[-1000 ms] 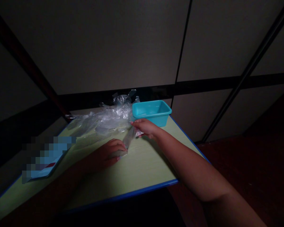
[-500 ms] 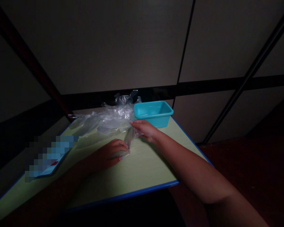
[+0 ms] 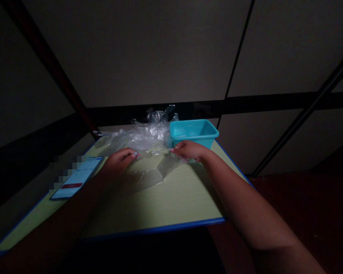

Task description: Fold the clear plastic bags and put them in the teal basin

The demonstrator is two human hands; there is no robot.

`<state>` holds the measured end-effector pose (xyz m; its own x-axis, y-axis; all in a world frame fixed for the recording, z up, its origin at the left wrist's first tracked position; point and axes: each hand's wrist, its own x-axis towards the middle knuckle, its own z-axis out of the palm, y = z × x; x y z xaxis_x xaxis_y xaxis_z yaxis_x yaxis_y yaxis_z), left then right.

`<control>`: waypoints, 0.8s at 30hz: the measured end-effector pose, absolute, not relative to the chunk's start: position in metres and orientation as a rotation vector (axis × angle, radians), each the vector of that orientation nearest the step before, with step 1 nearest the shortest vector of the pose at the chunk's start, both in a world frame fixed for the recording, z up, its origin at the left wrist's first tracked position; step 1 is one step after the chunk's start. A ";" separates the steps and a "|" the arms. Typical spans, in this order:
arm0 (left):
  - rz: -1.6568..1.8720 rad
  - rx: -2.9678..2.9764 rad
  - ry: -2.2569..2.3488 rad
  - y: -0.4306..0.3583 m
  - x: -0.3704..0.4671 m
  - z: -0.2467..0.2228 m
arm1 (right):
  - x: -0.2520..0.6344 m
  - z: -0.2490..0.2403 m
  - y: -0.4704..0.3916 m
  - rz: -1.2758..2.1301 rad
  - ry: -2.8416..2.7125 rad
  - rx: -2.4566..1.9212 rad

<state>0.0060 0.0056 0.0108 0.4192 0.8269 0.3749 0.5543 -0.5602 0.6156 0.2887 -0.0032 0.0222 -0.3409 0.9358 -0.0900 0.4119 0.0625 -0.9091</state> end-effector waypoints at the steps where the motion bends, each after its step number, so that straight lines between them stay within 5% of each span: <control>1: 0.918 2.279 1.223 0.007 0.005 0.011 | 0.293 0.024 -0.003 1.220 -1.857 -1.385; 15: 0.311 2.339 1.411 0.012 -0.006 0.005 | 0.285 0.033 -0.021 0.386 -2.576 -1.835; 21: 0.214 2.255 1.343 0.007 -0.005 0.010 | 0.262 0.028 -0.034 0.050 -2.579 -1.487; 24: 0.260 2.214 1.310 0.010 -0.006 0.007 | 0.244 0.024 -0.043 0.162 -2.605 -1.112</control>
<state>-0.0060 0.0097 0.0069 0.5063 0.8556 -0.1079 0.7494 -0.3747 0.5459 0.2440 -0.0429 0.0236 -0.6539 0.7203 0.2314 0.6861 0.6935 -0.2199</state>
